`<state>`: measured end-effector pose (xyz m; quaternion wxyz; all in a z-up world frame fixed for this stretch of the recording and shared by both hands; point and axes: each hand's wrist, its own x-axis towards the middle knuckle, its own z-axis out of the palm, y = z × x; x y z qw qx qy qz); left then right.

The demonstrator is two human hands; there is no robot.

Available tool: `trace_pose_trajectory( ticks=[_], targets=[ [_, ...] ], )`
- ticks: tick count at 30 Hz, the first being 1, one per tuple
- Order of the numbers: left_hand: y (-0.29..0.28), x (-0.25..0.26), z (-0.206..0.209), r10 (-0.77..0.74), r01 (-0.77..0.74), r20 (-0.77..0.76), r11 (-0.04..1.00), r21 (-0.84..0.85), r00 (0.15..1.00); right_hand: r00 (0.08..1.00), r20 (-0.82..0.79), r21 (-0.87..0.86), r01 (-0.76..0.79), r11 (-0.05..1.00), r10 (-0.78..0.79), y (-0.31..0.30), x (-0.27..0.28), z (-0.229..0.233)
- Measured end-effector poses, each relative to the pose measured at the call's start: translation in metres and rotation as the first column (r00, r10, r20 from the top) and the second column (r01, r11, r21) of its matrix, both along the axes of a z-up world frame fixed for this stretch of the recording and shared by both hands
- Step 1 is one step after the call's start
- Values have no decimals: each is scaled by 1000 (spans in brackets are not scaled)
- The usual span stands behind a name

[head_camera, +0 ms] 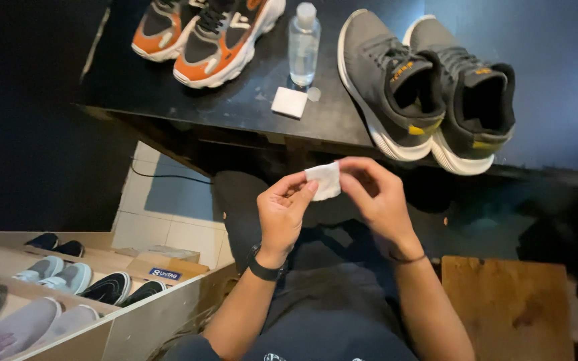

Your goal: The person removes the insole from a grey sneaker, wipes the insole with a white cloth, and places it back into the shoe. The person then sprays a liquid from a bottle onto the cloth and wipes the inside of the sneaker.

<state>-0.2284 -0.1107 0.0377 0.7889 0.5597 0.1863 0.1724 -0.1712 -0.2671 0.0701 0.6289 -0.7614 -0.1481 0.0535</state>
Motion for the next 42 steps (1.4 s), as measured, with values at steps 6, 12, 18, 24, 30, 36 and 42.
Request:
trace_pose_trajectory(
  ticks=[6, 12, 18, 24, 30, 36, 42],
  targets=[
    [-27, -7, -6, -178, 182, -47, 980, 86, 983, 978, 59, 10, 200, 980, -200, -34, -35, -22],
    [-27, -11, 3, -340, 348, -72, 913, 211, 937, 948, -64, -1, 314, 949, -313, -49, -50, -29],
    [-16, -9, 29, -481, 415, 121, 838, 354, 868, 983, 80, 202, 144, 969, -163, -53, -51, -34],
    [-13, -8, 28, -485, 341, 213, 808, 481, 848, 992, 63, 318, 83, 945, -108, -58, -50, -40],
    [-16, -6, 36, -484, 307, 235, 792, 527, 843, 985, -175, 496, 83, 865, 6, -48, -53, -42],
    [-14, -8, 33, -482, 346, 197, 808, 478, 854, 975, -36, 149, 222, 964, -219, -41, -57, -38],
    [-19, -7, 38, -486, 347, 54, 693, 632, 872, 961, 204, -44, 197, 979, -185, -34, -59, -4]
  ],
)
